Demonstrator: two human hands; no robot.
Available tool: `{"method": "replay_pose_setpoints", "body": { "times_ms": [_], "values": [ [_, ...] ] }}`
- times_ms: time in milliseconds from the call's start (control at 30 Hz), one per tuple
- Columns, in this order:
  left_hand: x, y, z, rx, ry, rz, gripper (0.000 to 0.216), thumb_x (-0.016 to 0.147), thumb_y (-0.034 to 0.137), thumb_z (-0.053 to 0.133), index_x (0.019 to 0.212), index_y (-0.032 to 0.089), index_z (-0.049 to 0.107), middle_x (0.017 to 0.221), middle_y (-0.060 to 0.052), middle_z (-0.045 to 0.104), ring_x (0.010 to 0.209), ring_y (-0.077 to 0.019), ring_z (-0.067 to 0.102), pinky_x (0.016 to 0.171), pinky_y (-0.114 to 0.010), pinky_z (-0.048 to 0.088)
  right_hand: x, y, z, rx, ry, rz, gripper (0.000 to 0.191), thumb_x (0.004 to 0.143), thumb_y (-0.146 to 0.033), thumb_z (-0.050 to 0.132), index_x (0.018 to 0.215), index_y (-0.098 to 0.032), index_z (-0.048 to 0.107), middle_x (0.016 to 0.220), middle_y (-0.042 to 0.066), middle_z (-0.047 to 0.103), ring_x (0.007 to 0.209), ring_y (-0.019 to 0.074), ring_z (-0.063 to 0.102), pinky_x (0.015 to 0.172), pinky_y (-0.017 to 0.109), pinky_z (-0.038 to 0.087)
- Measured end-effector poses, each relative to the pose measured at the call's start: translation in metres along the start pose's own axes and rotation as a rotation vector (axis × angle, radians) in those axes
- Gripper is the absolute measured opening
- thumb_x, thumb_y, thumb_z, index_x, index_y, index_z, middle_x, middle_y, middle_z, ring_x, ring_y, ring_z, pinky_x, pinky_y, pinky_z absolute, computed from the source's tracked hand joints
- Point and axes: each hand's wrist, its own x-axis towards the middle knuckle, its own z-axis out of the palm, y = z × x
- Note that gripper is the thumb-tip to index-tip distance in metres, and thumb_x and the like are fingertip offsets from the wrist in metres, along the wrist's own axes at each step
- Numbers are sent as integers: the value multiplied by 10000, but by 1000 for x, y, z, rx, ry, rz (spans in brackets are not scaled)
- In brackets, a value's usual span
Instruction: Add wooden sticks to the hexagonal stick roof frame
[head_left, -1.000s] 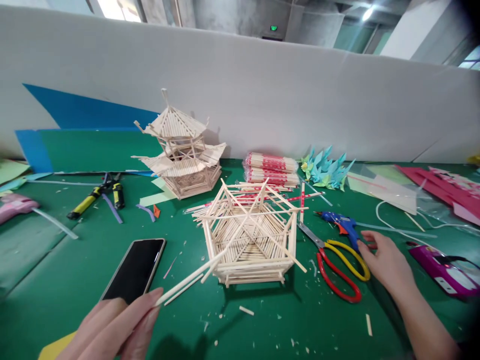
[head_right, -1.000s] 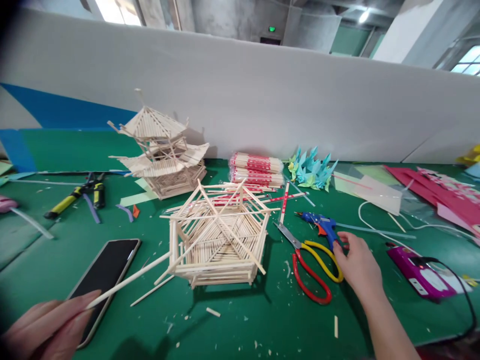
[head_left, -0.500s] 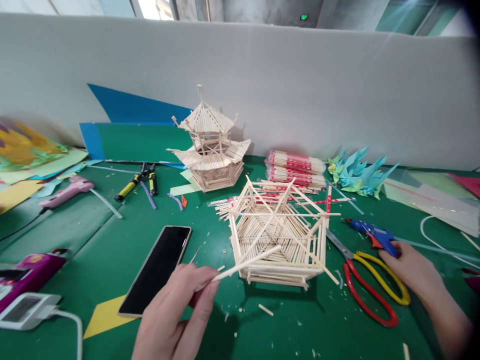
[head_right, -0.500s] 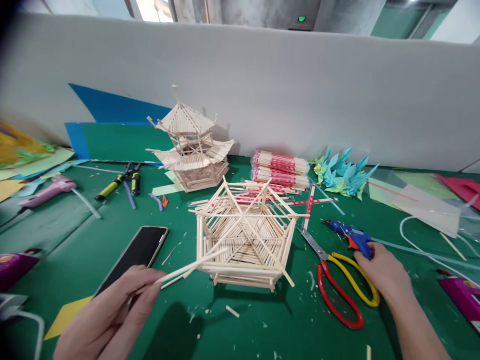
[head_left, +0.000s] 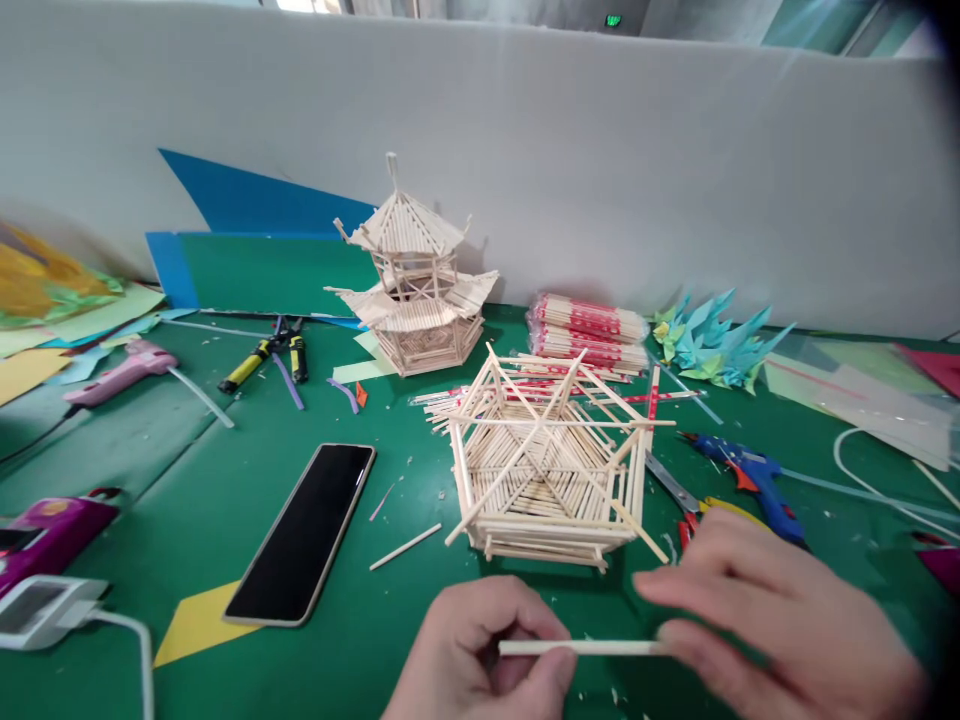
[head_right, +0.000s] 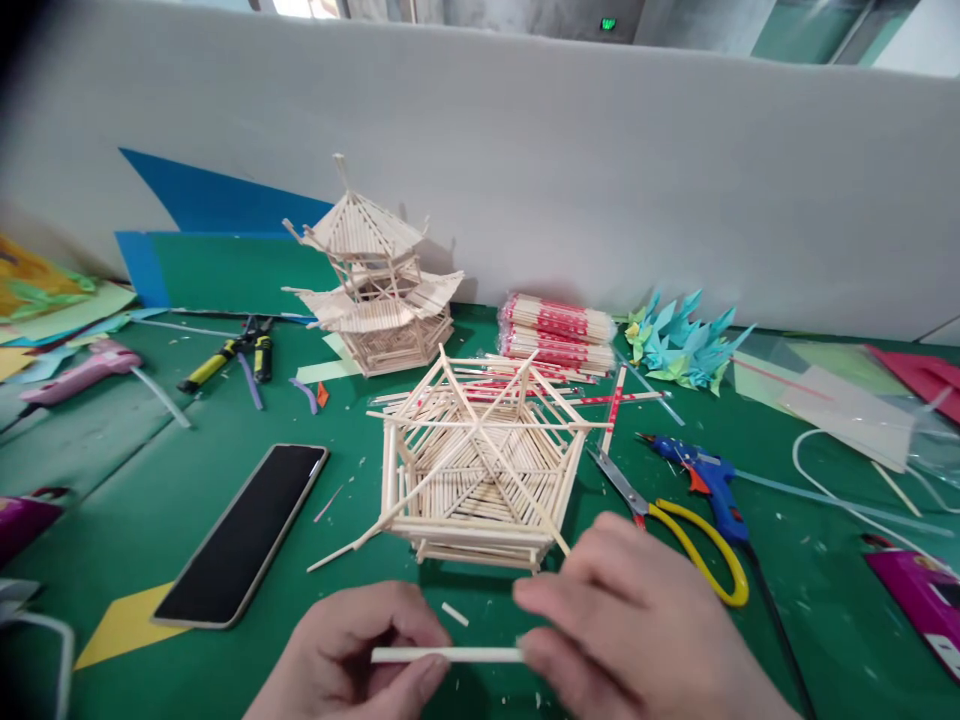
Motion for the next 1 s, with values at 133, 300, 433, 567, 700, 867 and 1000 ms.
{"method": "replay_pose_setpoints", "body": {
  "times_ms": [133, 300, 433, 567, 700, 867, 1000],
  "values": [
    [0, -2, 6, -123, 104, -79, 261, 761, 390, 618, 636, 161, 637, 536, 1, 540, 481, -80, 428, 443, -176, 359, 35, -23, 12, -87, -136, -77, 189, 867, -222, 507, 797, -192, 681, 581, 16, 563, 530, 135, 494, 463, 253, 336],
    [-2, -6, 12, -483, 246, -209, 286, 675, 441, 721, 742, 165, 694, 553, 5, 575, 468, -79, 454, 445, -191, 389, 49, -10, 13, 6, -235, -8, 197, 870, -162, 491, 763, -199, 652, 631, -3, 568, 583, 119, 495, 542, 248, 341],
    [5, -16, 17, -692, 307, -267, 339, 632, 445, 769, 776, 145, 703, 521, 16, 564, 469, -71, 479, 459, -185, 404, 58, 6, 12, 14, -348, 158, 212, 898, -182, 460, 775, -203, 632, 686, -4, 555, 642, 121, 500, 583, 255, 332],
    [9, -28, 21, -780, 284, -300, 344, 662, 444, 753, 804, 134, 710, 496, 16, 573, 429, -47, 468, 450, -159, 385, 65, 12, 17, 48, -437, 189, 236, 911, -210, 440, 752, -211, 616, 679, -18, 544, 647, 113, 499, 585, 252, 319],
    [5, -34, 20, -404, 376, -47, 178, 790, 323, 649, 862, 171, 705, 599, -16, 638, 476, -86, 547, 461, -176, 439, 70, 12, 20, 53, -487, 221, 246, 915, -223, 429, 744, -210, 605, 691, -21, 547, 667, 112, 495, 597, 252, 317],
    [0, -31, 2, 322, 337, 615, 314, 767, 11, 590, 1060, 124, 592, 733, -56, 651, 636, -127, 592, 587, -213, 517, 75, 13, 22, 94, -510, 209, 246, 909, -213, 434, 714, -195, 581, 682, -22, 538, 657, 102, 482, 602, 238, 327],
    [-2, -21, -17, 560, 443, 720, 297, 738, -37, 607, 1009, 82, 583, 811, -83, 640, 749, -152, 559, 690, -286, 520, 78, 14, 24, 105, -517, 196, 234, 907, -222, 444, 710, -199, 569, 687, -24, 544, 662, 104, 482, 610, 240, 326]
  ]
}}
